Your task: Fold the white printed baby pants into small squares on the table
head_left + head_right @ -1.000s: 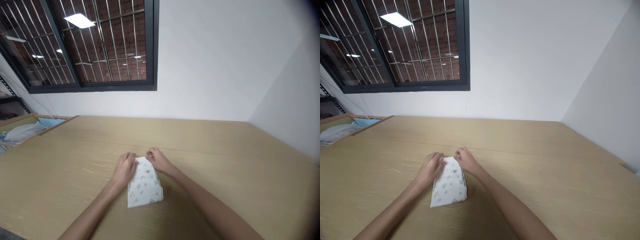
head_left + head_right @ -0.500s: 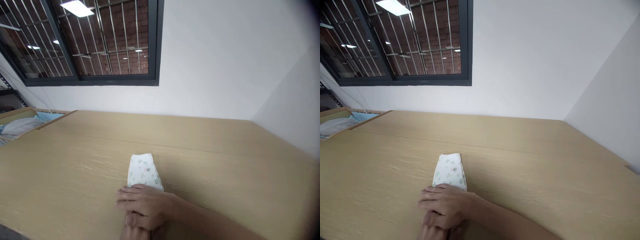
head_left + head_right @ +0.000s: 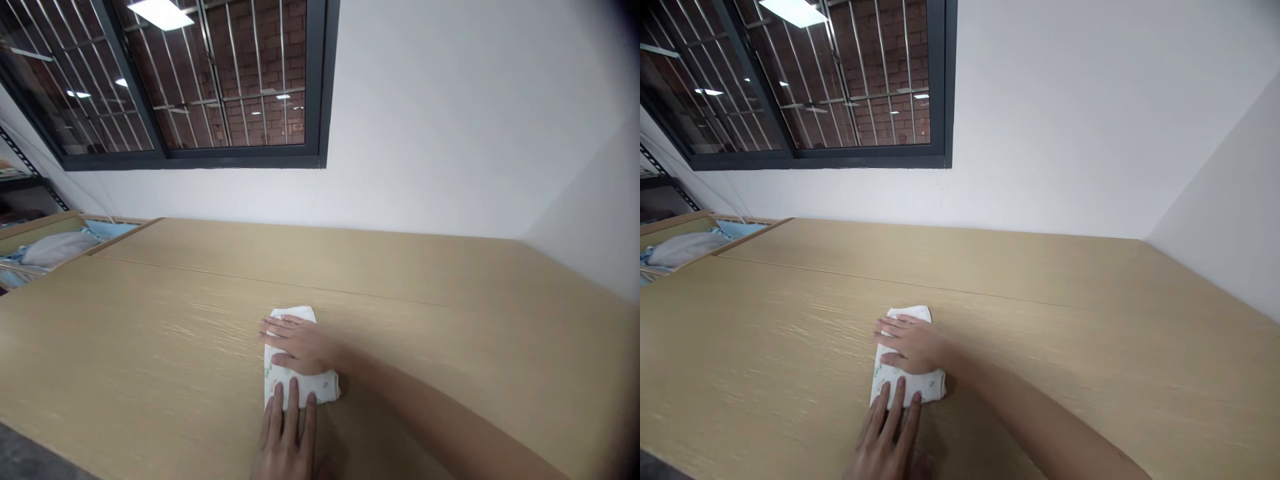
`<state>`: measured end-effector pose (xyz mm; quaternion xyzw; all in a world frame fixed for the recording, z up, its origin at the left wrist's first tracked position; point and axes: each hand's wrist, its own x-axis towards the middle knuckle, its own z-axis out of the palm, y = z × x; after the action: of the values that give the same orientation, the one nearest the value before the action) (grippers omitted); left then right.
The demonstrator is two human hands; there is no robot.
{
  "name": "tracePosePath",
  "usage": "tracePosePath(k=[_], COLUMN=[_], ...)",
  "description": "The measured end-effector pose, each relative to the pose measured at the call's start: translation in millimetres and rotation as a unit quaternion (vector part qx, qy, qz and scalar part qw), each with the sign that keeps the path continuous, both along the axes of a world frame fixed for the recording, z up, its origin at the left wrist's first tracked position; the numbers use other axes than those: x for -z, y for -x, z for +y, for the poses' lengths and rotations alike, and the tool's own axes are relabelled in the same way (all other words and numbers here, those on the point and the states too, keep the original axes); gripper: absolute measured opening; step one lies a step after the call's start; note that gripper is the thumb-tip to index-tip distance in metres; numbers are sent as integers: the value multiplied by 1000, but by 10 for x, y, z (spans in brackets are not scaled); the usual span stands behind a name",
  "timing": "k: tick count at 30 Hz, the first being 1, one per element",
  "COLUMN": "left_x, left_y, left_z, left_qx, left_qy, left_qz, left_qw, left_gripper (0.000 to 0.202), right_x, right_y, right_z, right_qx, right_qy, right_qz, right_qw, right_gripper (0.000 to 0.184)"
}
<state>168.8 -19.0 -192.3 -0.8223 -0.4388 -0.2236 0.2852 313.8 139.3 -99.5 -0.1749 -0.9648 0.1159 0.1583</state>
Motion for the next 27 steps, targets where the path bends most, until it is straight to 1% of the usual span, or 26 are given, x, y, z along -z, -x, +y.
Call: tracePosePath(k=[3,6,12,14,16,18,20,22,23,25,27], left_x=[-17,-41,-75,-87,-128,-220,-369,-546,-631,-763,-827], left_y=[-19,-31,-41,-45,-41,-13,53,163,232,378,504], left_z=[-22,-39,-54,-51,-35,2,58,123,155,214,259], left_qx=[-11,-11,-13,-10,1,14,34,68,85,109,119], left_qy=[9,21,47,47,41,35,51,101,132,180,197], left_qz=[-5,-8,-12,-17,-20,-25,-39,-59,-68,-83,-93], left_qw=[1000,1000,999,999,999,999,997,991,985,974,969], left_gripper=[73,72,75,74,71,63,49,34,29,24,22], right_x=[2,-7,15,0,-55,-146,-253,-350,-388,-441,-461], right_y=[5,14,43,48,41,11,-50,-143,-199,-322,-444], right_z=[164,247,358,370,341,264,145,-1,-78,-236,-392], right_qx=[0,5,36,40,51,81,123,161,175,189,179], right_qy=[6,8,8,23,48,66,62,40,31,28,43], right_qz=[-8,-28,-42,-45,-41,-20,10,35,39,26,-8], right_qw=[1000,1000,998,998,997,994,990,985,983,981,983], right_gripper=[59,62,61,62,63,62,59,54,51,42,34])
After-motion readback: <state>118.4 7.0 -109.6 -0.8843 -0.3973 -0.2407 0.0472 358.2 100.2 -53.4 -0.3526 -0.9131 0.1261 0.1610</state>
